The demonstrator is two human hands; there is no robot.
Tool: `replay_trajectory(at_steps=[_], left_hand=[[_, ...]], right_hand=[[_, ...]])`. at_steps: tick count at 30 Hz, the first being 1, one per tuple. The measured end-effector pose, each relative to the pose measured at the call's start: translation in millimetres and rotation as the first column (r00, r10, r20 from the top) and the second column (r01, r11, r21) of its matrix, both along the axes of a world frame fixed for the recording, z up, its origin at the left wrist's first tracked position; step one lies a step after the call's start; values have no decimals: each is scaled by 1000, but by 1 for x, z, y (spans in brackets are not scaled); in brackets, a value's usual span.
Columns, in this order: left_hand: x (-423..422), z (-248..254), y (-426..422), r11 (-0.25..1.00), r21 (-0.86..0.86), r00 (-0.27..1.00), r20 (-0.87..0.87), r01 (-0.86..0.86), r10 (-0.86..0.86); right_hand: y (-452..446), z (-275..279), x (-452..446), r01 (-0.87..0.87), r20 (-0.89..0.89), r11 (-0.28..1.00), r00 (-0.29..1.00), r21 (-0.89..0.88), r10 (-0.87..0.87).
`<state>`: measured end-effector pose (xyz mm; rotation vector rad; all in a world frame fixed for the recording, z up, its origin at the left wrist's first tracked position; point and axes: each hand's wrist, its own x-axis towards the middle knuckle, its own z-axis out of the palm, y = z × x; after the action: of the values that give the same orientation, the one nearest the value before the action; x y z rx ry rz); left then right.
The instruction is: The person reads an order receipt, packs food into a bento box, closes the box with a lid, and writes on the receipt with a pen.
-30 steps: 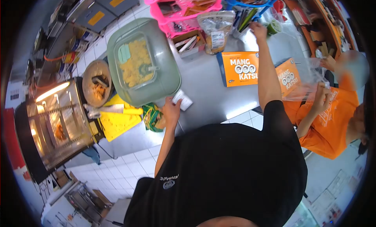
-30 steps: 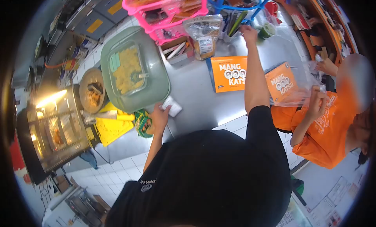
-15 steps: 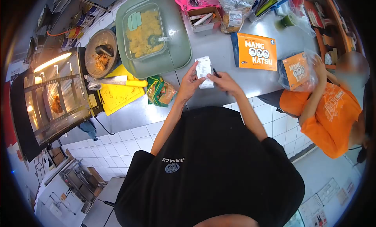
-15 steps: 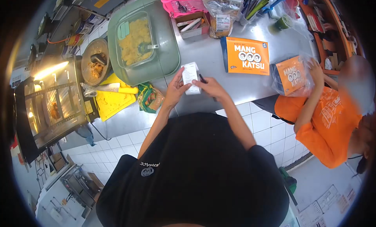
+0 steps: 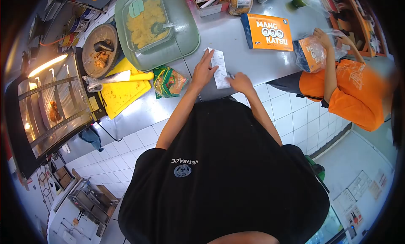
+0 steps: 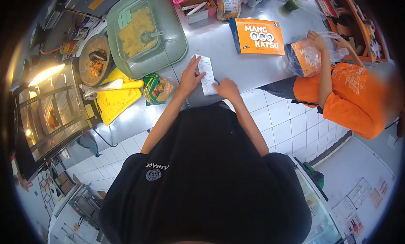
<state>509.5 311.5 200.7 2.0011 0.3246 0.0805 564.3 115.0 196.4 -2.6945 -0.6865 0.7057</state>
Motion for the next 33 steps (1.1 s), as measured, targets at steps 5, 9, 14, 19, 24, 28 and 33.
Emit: replay_trajectory(at_steps=[5,9,14,19,24,28,33], left_hand=[[-6,-16,3,897,438,993,60,62,-98],[-12,-9,10,815,561,986,-20,147,-163],[-17,-14,16,786,605,980,51,125,-194],[-20,-15,15,773,616,978,21,149,-206],[-19,-16,15,793,591,980,22,146,-197],[-20,-15,13,795,592,981,30,136,-190],[-20,-14,12,790,598,982,25,133,-185]], right_hand=[[6,78,35,590,-369,592,806,548,-463],[15,65,41,622,-572,663,746,417,-340],[44,6,23,598,-599,450,785,663,-159],[57,-6,14,557,-537,534,817,637,-212],[61,-10,15,546,-509,558,827,625,-240],[56,-13,14,483,-426,583,871,654,-244],[46,-15,7,452,-375,579,891,679,-256]])
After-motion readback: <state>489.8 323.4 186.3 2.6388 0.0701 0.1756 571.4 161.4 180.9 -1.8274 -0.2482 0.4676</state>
